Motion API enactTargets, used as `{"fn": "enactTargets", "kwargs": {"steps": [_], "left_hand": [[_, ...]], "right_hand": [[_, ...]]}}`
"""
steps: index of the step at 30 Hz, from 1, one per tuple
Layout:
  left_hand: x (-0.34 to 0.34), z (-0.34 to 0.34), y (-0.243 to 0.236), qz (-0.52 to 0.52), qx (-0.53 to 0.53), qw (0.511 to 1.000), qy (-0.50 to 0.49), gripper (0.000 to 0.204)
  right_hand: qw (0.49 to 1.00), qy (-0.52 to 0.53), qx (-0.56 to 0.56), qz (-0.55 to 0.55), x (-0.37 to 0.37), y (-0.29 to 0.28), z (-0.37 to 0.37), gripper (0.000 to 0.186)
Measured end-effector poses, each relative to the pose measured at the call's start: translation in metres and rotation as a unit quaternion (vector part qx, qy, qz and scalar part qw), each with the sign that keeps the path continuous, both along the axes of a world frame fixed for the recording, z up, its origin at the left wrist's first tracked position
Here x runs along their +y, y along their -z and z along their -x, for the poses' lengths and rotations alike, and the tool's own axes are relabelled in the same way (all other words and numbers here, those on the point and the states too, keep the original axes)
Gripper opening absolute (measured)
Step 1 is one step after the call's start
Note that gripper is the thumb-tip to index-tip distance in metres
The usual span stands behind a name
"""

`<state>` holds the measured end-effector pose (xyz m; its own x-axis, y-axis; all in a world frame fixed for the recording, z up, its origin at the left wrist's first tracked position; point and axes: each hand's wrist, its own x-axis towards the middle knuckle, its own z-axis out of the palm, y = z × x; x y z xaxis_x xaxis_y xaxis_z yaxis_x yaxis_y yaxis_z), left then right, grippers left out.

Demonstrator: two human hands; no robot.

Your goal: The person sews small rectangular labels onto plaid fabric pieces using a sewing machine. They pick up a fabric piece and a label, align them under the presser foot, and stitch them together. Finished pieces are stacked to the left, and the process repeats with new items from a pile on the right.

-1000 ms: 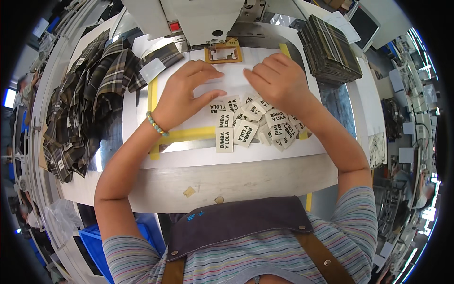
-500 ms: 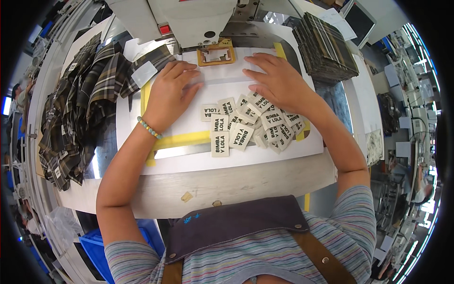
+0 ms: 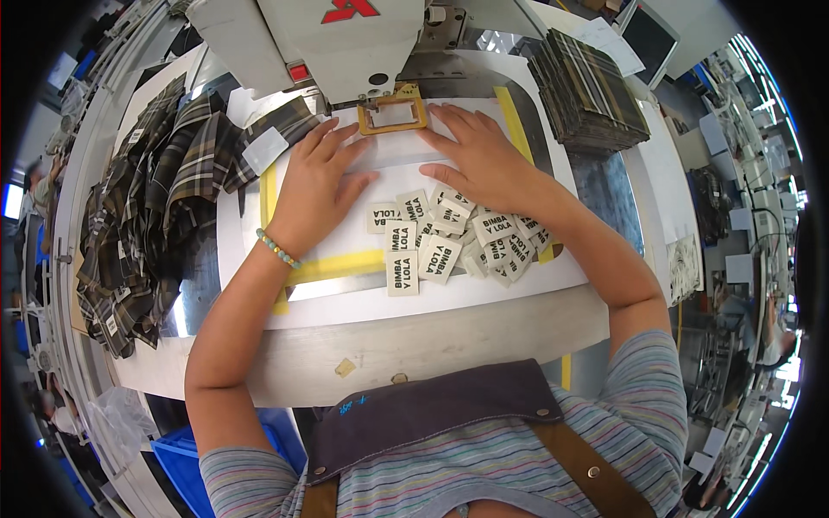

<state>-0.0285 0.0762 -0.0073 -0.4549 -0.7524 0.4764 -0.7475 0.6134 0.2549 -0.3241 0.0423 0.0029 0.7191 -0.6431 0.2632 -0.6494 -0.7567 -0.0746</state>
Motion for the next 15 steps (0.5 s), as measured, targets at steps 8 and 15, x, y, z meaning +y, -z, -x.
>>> {"fn": "enactTargets", "kwargs": {"steps": [8, 15], "left_hand": [[0.000, 0.005, 0.006, -0.001, -0.083, 0.996, -0.023, 0.061], [-0.005, 0.007, 0.011, 0.003, -0.109, 0.994, -0.027, 0.074]], "right_hand": [[0.998, 0.055, 0.027, -0.020, 0.007, 0.003, -0.020, 0.075], [0.994, 0.075, 0.057, -0.047, 0.013, -0.008, -0.027, 0.074]]}}
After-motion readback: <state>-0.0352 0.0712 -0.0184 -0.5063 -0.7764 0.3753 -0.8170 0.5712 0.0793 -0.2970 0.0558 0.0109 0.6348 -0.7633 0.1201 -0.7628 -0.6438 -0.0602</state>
